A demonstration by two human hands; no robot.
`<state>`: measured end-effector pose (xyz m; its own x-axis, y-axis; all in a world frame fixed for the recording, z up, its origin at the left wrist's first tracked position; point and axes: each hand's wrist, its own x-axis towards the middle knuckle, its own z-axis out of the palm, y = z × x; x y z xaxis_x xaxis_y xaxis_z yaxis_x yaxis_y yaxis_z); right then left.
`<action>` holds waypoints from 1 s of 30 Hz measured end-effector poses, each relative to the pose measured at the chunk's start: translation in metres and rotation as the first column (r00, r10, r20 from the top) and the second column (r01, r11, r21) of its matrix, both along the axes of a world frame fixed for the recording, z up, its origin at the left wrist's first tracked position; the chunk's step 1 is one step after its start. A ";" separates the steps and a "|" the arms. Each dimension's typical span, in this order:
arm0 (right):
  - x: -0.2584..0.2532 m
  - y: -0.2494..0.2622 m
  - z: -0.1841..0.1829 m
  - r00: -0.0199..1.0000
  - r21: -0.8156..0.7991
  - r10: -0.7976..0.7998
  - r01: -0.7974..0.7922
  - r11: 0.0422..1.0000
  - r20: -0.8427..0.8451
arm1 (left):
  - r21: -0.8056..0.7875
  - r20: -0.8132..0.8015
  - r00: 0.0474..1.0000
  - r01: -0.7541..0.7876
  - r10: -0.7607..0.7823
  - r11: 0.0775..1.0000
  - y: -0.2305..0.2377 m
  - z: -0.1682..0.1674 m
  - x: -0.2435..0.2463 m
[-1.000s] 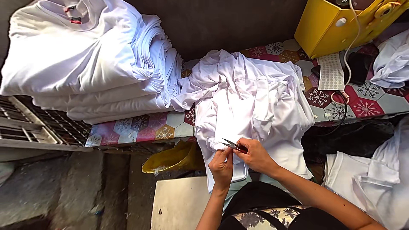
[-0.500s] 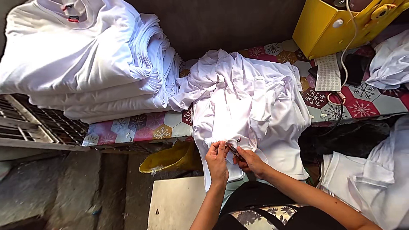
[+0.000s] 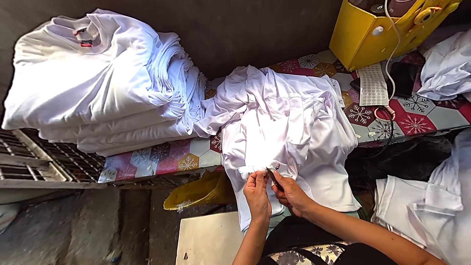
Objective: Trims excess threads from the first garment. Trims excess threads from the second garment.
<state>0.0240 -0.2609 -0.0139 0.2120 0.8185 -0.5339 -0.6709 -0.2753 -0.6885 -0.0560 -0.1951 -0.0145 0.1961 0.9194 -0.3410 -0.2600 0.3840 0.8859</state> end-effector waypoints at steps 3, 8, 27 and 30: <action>0.011 0.006 -0.008 0.881 0.197 -0.159 0.077 0.977 0.445 | 0.030 0.026 0.999 0.024 -0.025 0.999 0.001 -0.001 -0.005; 0.027 0.026 -0.021 0.782 0.153 -0.011 -0.108 0.982 0.623 | 0.073 -0.095 0.964 0.257 -0.249 0.964 0.007 0.001 -0.037; 0.015 0.019 -0.012 0.451 0.158 -0.108 -0.075 0.985 0.886 | -0.121 0.024 1.000 0.019 -0.016 0.993 0.022 0.009 -0.042; 0.014 0.030 -0.008 0.514 0.254 -0.169 -0.099 0.962 0.841 | -0.079 0.025 0.997 0.079 -0.078 0.994 0.012 0.014 -0.040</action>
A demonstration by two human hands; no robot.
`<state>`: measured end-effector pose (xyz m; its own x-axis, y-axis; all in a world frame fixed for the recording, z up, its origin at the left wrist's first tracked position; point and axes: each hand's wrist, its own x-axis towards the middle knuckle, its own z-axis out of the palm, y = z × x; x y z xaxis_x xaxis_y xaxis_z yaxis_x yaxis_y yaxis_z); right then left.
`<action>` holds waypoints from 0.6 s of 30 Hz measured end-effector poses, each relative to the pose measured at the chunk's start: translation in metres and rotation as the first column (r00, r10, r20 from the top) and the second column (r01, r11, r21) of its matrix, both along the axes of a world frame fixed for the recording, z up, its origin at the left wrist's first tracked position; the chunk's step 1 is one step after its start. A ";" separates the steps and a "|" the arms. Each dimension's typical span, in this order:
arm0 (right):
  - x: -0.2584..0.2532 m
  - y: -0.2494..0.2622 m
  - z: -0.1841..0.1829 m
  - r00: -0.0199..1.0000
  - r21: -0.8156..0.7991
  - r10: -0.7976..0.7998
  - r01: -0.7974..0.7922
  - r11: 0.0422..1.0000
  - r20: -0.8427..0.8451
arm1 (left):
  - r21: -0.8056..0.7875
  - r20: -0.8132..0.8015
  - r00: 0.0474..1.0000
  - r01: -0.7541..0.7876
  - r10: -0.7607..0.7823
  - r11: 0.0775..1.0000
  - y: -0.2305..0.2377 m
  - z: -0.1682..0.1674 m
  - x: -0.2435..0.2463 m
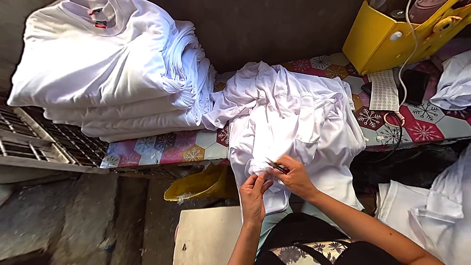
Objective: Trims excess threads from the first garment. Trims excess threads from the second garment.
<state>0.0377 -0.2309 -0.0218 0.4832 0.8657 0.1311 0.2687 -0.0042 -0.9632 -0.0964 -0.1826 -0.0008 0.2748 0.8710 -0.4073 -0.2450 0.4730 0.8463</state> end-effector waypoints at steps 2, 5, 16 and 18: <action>-0.003 0.004 -0.002 0.999 0.091 0.014 -0.010 0.996 -0.046 | -0.001 0.017 1.000 -0.006 0.006 1.000 -0.002 0.000 0.002; -0.004 -0.007 -0.001 0.966 0.258 0.123 -0.182 0.949 0.227 | -0.043 0.017 1.000 -0.020 0.021 0.999 0.002 0.000 0.002; -0.005 -0.022 0.017 0.984 -0.188 -0.005 -0.028 0.982 -0.175 | -0.004 -0.024 0.999 -0.048 0.048 0.999 -0.004 0.001 0.004; -0.009 -0.016 0.017 0.974 -0.214 -0.028 -0.020 0.977 -0.223 | 0.211 -0.125 0.992 0.024 0.003 0.977 -0.009 -0.006 0.004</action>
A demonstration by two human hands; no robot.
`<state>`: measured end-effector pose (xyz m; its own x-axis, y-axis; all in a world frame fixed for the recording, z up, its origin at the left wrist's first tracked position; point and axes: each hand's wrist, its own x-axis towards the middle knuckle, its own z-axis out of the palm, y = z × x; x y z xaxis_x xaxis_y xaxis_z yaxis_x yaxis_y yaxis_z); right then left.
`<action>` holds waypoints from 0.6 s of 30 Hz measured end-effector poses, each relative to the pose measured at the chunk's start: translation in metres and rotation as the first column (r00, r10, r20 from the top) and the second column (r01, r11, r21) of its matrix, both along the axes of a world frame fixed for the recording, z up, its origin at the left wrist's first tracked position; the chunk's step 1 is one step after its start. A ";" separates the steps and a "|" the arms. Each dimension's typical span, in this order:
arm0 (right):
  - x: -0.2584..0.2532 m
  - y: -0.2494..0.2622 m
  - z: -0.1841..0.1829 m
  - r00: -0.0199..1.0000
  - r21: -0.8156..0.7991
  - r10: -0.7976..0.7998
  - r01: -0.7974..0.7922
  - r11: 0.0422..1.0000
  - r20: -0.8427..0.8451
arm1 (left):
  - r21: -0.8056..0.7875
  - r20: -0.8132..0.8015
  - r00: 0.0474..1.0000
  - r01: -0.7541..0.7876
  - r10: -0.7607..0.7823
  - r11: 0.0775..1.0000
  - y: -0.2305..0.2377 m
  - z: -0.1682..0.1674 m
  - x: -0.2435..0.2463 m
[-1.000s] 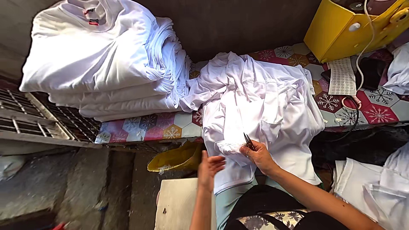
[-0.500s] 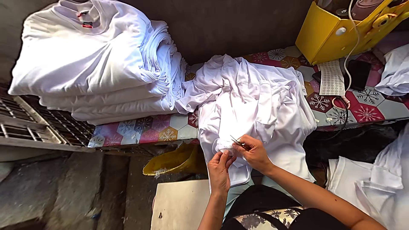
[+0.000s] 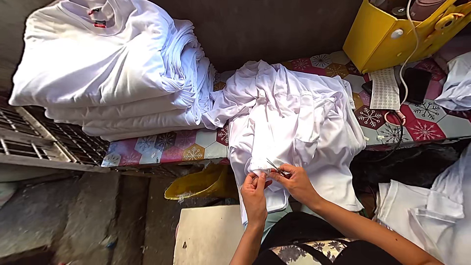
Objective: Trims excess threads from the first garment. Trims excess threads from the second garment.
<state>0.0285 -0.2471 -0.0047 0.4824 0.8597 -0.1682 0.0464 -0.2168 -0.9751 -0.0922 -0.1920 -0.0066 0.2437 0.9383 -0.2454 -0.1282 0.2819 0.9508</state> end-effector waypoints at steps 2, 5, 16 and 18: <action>-0.001 0.006 0.000 1.000 -0.012 -0.018 0.018 1.000 -0.021 | 0.260 -0.144 0.989 0.058 -0.021 0.964 -0.002 -0.008 -0.001; 0.005 0.015 0.002 0.996 -0.061 -0.012 0.006 0.998 -0.093 | 0.387 -0.243 0.970 0.098 -0.001 0.917 0.001 -0.011 -0.001; 0.012 0.019 0.006 0.983 -0.123 0.015 -0.038 0.992 -0.181 | 0.545 -0.366 0.930 0.196 0.021 0.815 -0.001 -0.016 -0.001; 0.014 0.018 0.009 0.961 -0.120 0.006 -0.041 0.992 -0.278 | 0.495 -0.297 0.955 0.149 0.006 0.856 0.000 -0.013 0.000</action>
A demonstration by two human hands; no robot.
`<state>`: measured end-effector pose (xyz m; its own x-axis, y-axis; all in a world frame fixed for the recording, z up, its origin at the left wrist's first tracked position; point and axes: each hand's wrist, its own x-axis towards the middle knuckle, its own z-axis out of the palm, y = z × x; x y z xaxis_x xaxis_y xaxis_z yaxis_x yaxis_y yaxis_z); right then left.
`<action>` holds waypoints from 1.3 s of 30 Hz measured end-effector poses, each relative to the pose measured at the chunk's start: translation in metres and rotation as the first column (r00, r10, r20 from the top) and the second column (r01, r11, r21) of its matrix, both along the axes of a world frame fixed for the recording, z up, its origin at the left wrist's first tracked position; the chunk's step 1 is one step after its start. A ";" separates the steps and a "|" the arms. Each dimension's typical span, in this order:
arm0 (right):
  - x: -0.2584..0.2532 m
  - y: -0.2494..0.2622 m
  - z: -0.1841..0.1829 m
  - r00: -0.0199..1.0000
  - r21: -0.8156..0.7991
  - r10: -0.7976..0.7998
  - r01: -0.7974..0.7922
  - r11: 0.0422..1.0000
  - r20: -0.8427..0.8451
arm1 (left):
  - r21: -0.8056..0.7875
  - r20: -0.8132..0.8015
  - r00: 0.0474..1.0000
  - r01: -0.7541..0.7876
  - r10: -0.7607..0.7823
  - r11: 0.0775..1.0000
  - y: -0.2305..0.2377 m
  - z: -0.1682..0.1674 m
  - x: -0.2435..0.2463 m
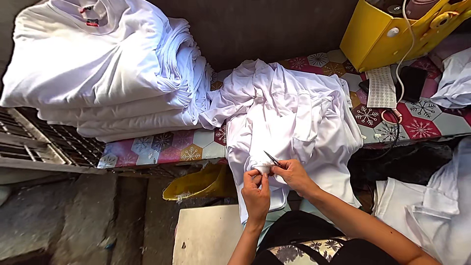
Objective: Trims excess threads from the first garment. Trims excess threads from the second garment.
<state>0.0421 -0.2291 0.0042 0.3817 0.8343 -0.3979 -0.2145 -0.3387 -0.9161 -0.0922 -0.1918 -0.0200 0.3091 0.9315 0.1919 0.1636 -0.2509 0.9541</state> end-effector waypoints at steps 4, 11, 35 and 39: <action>0.002 0.001 0.002 0.997 -0.021 0.023 -0.025 0.999 -0.077 | 0.099 0.015 1.000 -0.014 0.012 0.995 -0.004 -0.004 0.001; 0.006 -0.004 0.001 0.989 0.030 0.088 -0.085 0.996 -0.117 | 0.226 -0.018 0.999 0.046 -0.043 0.973 0.005 -0.011 -0.008; 0.028 -0.027 -0.019 0.866 0.105 0.458 -0.446 0.889 -0.200 | -0.307 0.179 0.972 0.204 -0.154 0.930 0.016 0.016 -0.005; 0.027 -0.018 -0.014 0.847 0.060 0.431 -0.436 0.898 -0.312 | -0.254 0.142 0.979 0.181 -0.148 0.950 0.011 0.014 -0.005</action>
<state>0.0687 -0.2473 -0.0098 -0.1618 0.8801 -0.4463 -0.3142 -0.4747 -0.8222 -0.0973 -0.1804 -0.0055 0.4521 0.8919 -0.0092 0.0222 -0.0010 0.9998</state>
